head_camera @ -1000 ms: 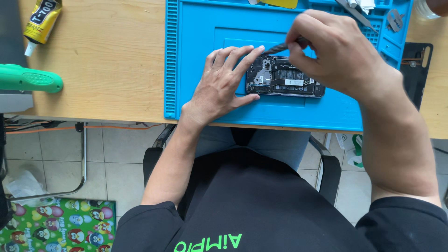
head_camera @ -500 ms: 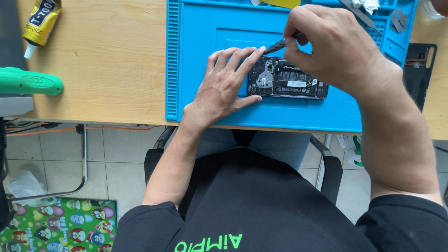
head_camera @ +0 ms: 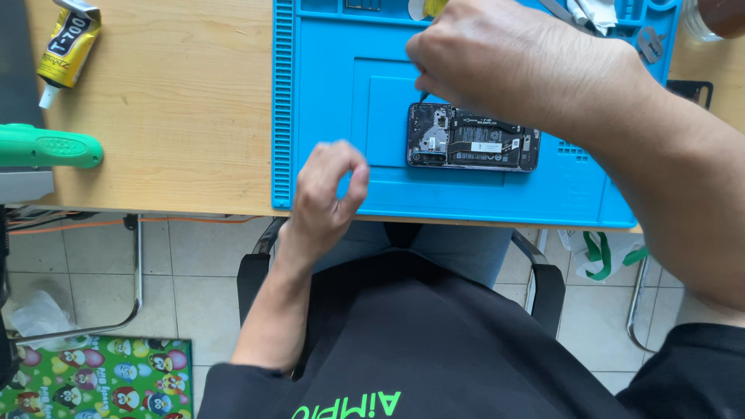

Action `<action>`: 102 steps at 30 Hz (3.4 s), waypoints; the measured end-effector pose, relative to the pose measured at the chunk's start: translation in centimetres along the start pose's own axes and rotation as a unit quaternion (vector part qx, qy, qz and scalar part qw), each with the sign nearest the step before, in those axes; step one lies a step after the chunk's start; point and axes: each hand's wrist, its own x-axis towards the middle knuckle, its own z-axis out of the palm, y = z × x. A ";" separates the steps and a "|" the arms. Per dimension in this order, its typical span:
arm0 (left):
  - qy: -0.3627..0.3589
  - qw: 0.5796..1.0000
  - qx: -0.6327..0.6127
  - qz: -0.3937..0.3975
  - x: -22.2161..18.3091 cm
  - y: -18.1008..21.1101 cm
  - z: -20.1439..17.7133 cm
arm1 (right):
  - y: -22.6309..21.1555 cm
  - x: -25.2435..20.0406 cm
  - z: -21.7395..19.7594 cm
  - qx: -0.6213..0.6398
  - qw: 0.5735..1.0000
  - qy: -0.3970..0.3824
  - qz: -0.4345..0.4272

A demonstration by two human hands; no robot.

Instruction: The person disassembles a smartphone on a blue work mat, using a screwdriver to remove screws and tweezers to lift and remove internal components. They wipe the device with a cloth and continue to manipulate the internal parts with their hands and tools.

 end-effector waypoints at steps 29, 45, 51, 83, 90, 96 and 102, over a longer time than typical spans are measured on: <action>-0.145 0.840 0.522 -0.012 -0.9 -1.2 -1.8 | 0.5 -0.7 0.0 0.163 0.985 0.053 -0.007; -0.021 0.982 0.183 -0.040 -4.7 2.9 -8.5 | 0.6 -0.9 -0.2 0.032 0.999 -0.011 0.016; -0.185 0.752 0.377 -0.508 -14.9 2.3 -10.3 | 1.5 -0.5 0.0 0.208 0.977 -0.039 0.003; 0.029 0.996 -0.018 -0.082 3.8 -1.4 2.5 | 2.0 -6.5 1.8 0.373 0.911 0.165 0.060; 0.109 0.929 -0.321 -0.150 3.9 1.5 3.2 | -2.7 -10.0 7.0 0.581 0.728 0.349 0.100; 0.082 0.933 -0.305 -0.171 3.8 2.3 4.2 | -5.8 -11.1 9.6 0.658 0.621 0.381 0.191; 0.071 0.939 -0.281 -0.184 3.3 2.5 4.8 | -7.9 -11.5 11.3 0.701 0.553 0.394 0.219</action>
